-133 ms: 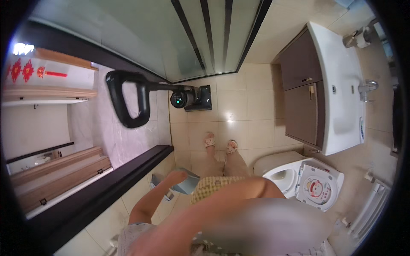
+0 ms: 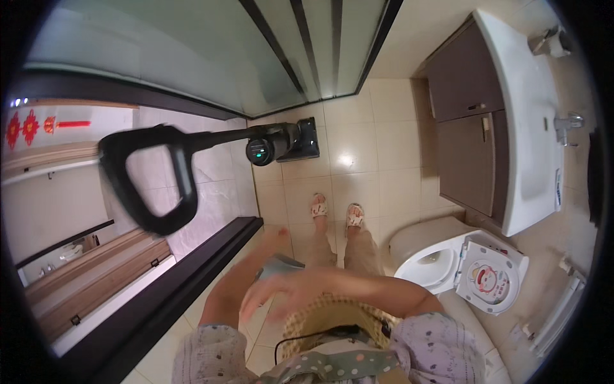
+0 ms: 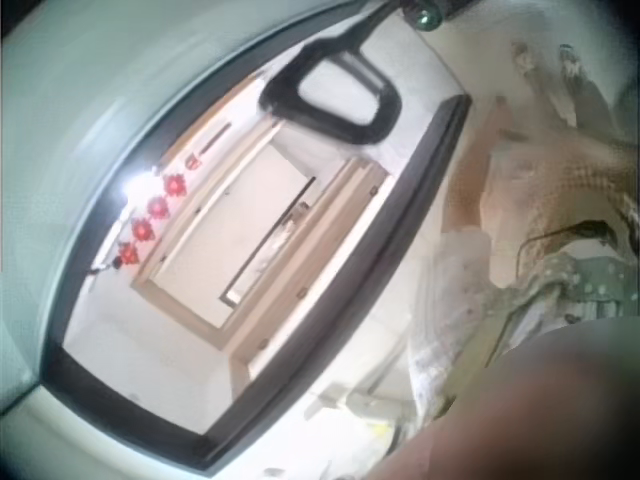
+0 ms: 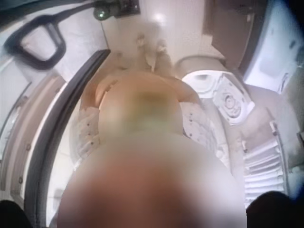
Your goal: The person disassembles a handheld vacuum cleaner, rinses the dustbin and filter components under running water in a bathroom sink, and reassembles the parts. The person handles the vacuum body, dustbin, and filter separately, rinsing each under the tap before reattaching them.
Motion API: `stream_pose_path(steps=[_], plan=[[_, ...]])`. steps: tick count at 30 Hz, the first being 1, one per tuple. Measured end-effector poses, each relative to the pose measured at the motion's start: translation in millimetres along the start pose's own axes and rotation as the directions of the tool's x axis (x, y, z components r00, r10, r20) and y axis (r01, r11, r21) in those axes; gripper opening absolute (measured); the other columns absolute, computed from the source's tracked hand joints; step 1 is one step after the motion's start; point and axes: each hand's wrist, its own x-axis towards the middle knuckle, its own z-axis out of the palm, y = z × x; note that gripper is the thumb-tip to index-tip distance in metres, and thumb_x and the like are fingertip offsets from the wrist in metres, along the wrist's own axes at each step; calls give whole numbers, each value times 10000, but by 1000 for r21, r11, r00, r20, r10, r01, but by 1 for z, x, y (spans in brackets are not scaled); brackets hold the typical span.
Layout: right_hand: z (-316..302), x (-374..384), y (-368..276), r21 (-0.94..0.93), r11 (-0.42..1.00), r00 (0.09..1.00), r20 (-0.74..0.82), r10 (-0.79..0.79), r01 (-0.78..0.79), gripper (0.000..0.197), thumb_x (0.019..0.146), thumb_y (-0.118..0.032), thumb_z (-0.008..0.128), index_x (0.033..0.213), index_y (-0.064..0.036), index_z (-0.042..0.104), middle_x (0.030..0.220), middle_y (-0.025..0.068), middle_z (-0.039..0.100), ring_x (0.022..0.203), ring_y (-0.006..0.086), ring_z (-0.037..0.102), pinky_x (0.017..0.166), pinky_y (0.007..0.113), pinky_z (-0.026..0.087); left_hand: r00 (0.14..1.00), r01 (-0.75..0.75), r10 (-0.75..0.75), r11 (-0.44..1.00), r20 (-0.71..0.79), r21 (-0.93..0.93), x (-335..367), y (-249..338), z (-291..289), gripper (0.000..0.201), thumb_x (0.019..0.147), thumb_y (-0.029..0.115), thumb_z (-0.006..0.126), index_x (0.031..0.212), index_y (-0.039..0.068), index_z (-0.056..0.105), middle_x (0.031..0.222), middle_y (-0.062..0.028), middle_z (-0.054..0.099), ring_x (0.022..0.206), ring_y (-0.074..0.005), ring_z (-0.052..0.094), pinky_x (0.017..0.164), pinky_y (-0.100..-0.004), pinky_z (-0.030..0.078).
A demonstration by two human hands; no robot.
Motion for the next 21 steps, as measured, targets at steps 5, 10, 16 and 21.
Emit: stream_pose_path(steps=[5,10,16,21], plan=[[-100,-172,137,-108,830,591,-752,291,-547,285,880,-158,602,1148,-62,627,1149,85,640,1055,214,596,934,335,449,967,-177,-38,603,-250,-778,172,72,-58,186,928,86,491,1101,47,547,960,-73,640,775,-157,605,703,-283,488],[-159,-245,210,38,633,183,-942,280,-773,196,876,-123,582,1038,-28,637,961,105,676,878,219,655,793,315,510,923,-258,-264,114,-280,-959,249,98,-65,327,989,183,469,1300,87,435,1156,-116,589,1089,-257,596,925,-365,521],[-216,-282,271,100,701,57,-979,197,-706,149,882,-124,587,967,-26,660,905,101,680,784,188,646,705,291,507,914,-359,-232,-82,-332,-930,270,101,-46,283,994,183,456,1250,64,472,1231,-121,575,1139,-267,579,971,-451,500],[-300,-238,273,112,732,37,-982,184,-672,191,892,-100,583,1066,-35,629,859,35,652,815,113,603,759,262,483,882,-400,-287,-33,-375,-916,267,111,-49,275,994,137,444,1257,60,469,1236,-119,572,1156,-272,569,964,-473,507]])
